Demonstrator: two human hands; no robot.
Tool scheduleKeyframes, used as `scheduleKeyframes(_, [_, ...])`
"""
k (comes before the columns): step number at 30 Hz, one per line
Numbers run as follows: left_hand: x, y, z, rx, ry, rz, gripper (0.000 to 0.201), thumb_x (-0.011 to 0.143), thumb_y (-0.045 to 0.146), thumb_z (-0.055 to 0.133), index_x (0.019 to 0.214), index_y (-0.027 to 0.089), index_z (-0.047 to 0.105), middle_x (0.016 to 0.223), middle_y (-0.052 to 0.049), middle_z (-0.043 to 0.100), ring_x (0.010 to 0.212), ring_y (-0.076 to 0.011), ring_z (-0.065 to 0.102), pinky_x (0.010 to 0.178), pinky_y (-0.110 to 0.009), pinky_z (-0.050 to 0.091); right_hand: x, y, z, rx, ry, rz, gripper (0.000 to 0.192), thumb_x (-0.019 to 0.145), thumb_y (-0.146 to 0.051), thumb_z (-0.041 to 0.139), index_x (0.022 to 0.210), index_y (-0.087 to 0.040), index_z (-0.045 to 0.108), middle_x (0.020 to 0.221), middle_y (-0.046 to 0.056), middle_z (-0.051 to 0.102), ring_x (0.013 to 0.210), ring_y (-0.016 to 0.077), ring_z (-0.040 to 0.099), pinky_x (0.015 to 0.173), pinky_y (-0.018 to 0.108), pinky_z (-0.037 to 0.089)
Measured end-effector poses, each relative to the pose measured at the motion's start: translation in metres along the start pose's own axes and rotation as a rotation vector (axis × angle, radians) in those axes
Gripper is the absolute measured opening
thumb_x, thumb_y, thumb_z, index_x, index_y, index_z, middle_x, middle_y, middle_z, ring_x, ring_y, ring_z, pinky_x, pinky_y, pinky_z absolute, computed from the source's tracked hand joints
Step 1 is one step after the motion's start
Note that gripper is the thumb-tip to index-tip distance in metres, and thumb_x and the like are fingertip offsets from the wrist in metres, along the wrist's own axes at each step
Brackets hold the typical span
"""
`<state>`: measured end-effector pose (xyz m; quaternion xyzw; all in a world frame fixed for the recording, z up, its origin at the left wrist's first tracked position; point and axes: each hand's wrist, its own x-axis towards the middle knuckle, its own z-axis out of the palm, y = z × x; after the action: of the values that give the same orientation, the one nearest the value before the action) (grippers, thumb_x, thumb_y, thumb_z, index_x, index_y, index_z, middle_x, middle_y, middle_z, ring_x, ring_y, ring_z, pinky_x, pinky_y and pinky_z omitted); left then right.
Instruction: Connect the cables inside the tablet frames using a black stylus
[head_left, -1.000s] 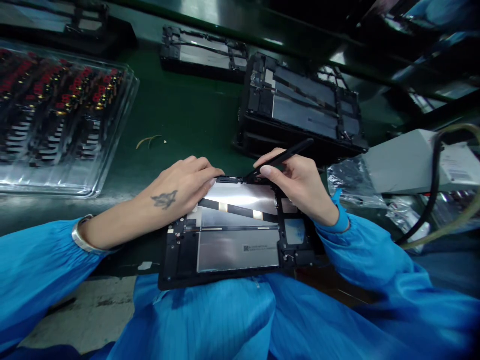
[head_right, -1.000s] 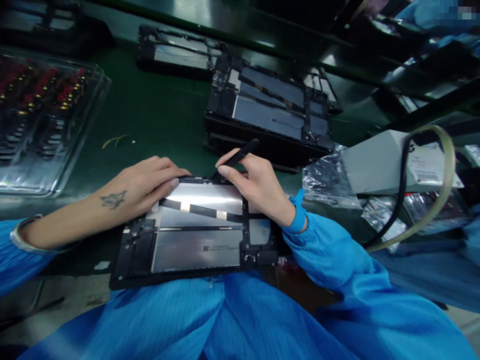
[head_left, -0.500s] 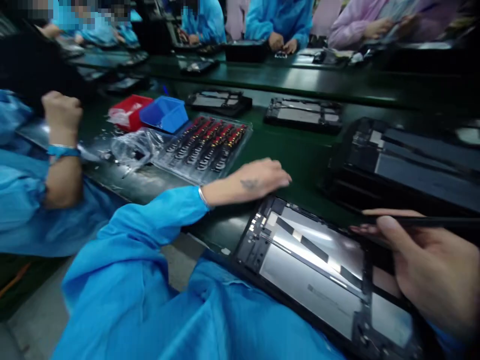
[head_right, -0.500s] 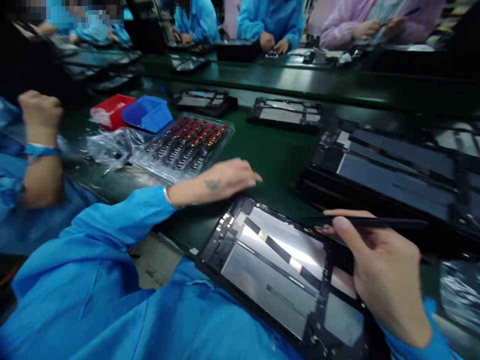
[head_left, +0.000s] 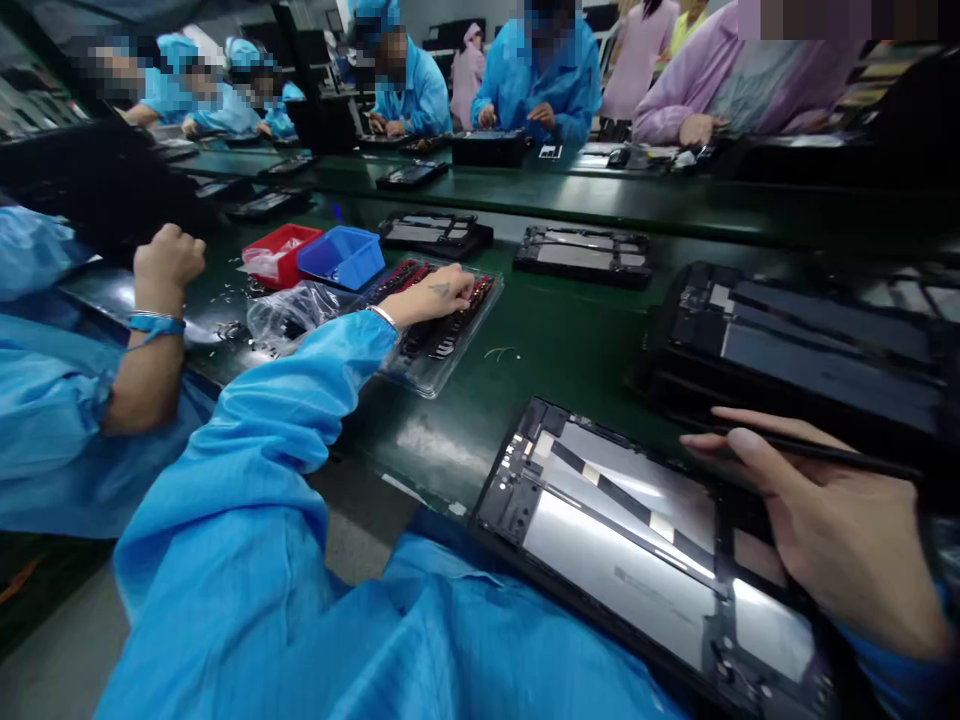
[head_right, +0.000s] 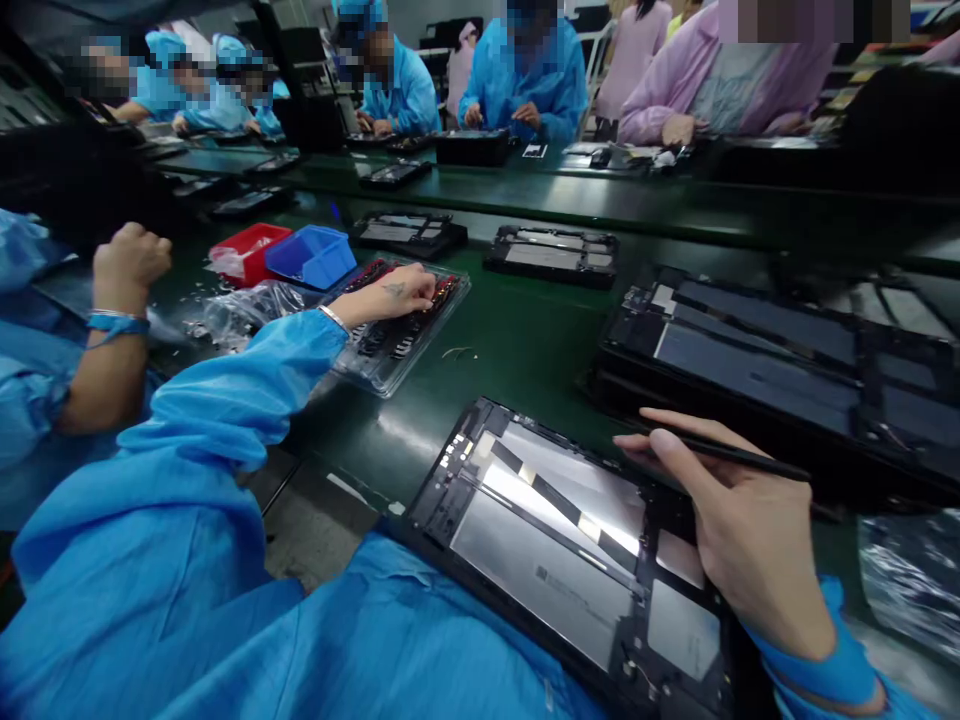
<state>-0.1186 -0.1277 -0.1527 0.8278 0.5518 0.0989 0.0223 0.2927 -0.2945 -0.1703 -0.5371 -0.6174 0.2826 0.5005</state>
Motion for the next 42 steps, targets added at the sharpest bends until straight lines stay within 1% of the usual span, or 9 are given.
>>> scheduleKeyframes(6, [-0.008,0.001,-0.004,-0.016,0.053,0.005,0.011,0.09,0.016,0.058,0.099,0.013,0.063,0.092,-0.008,0.064,0.083,-0.0186,0.057,0.076,-0.028,0.039,-0.004,-0.002,-0.006,-0.087,-0.025,0.05,0.029,0.087,-0.052,0.069,0.103,-0.029,0.078,0.087,0.007,0.078,0.086,0.0297,0.077,0.089,0.049,0.061])
scheduleKeyframes(10, [-0.019,0.007,-0.017,-0.043,0.033,-0.008,0.018,0.085,0.012,0.062,0.102,0.012,0.067,0.085,-0.005,0.067,0.076,-0.016,0.058,0.07,-0.026,0.039,-0.008,-0.022,-0.003,-0.204,-0.096,-0.231,0.024,0.095,-0.044,0.061,0.098,-0.029,0.079,0.108,0.005,0.073,0.105,0.0243,0.07,0.095,0.041,0.054])
scheduleKeyframes(12, [-0.03,0.022,-0.031,-0.047,0.065,-0.016,0.017,0.085,0.013,0.061,0.1,0.012,0.07,0.084,-0.005,0.068,0.076,-0.0158,0.059,0.07,-0.026,0.041,-0.007,-0.037,0.007,-0.077,-0.174,-0.267,0.022,0.097,-0.04,0.06,0.094,-0.027,0.078,0.106,0.005,0.073,0.107,0.0213,0.068,0.096,0.037,0.052])
scheduleKeyframes(14, [-0.044,0.05,-0.044,-0.039,0.174,0.042,0.015,0.089,0.017,0.06,0.098,0.014,0.072,0.086,-0.005,0.068,0.078,-0.0164,0.061,0.072,-0.027,0.043,-0.004,-0.05,0.022,0.166,-0.299,-0.097,0.021,0.098,-0.04,0.061,0.093,-0.024,0.074,0.084,0.002,0.071,0.089,0.0174,0.07,0.087,0.033,0.054])
scheduleKeyframes(20, [-0.095,0.16,-0.04,0.251,0.538,0.784,0.028,0.105,0.022,0.043,0.108,0.021,0.071,0.101,-0.006,0.071,0.092,-0.0177,0.069,0.077,-0.03,0.057,0.001,-0.059,0.069,0.745,-0.627,0.498,0.035,0.09,-0.051,0.069,0.083,-0.016,0.069,0.067,-0.002,0.055,0.058,0.0084,0.046,0.056,0.024,0.042])
scheduleKeyframes(22, [-0.102,0.176,-0.029,0.39,0.622,1.063,0.024,0.103,0.021,0.049,0.103,0.023,0.073,0.098,-0.002,0.073,0.093,-0.0168,0.072,0.078,-0.028,0.06,-0.001,-0.058,0.072,0.782,-0.596,0.548,0.034,0.082,-0.047,0.078,0.076,-0.016,0.066,0.066,-0.003,0.052,0.06,0.008,0.044,0.056,0.023,0.04])
scheduleKeyframes(25, [-0.099,0.18,-0.017,0.368,0.698,1.235,0.015,0.099,0.02,0.06,0.097,0.022,0.075,0.099,-0.002,0.074,0.096,-0.0177,0.073,0.082,-0.027,0.063,-0.005,-0.056,0.068,0.771,-0.544,0.54,0.028,0.076,-0.038,0.085,0.078,-0.016,0.068,0.068,-0.004,0.052,0.061,0.0064,0.043,0.055,0.02,0.036])
scheduleKeyframes(36, [-0.095,0.181,-0.005,0.258,0.66,1.273,0.015,0.097,0.018,0.06,0.099,0.02,0.075,0.098,-0.002,0.075,0.098,-0.0169,0.073,0.092,-0.026,0.061,-0.001,-0.052,0.064,0.518,-0.452,0.302,0.024,0.079,-0.039,0.081,0.084,-0.017,0.071,0.064,-0.003,0.059,0.054,0.0077,0.049,0.052,0.023,0.039])
scheduleKeyframes(42, [-0.095,0.182,-0.006,0.185,0.667,0.743,0.013,0.1,0.014,0.053,0.103,0.011,0.065,0.089,-0.01,0.072,0.077,-0.019,0.068,0.064,-0.03,0.055,-0.003,-0.053,0.06,0.2,-0.373,-0.028,0.012,0.087,-0.029,0.071,0.084,-0.018,0.075,0.071,-0.001,0.067,0.06,0.0104,0.054,0.056,0.025,0.041])
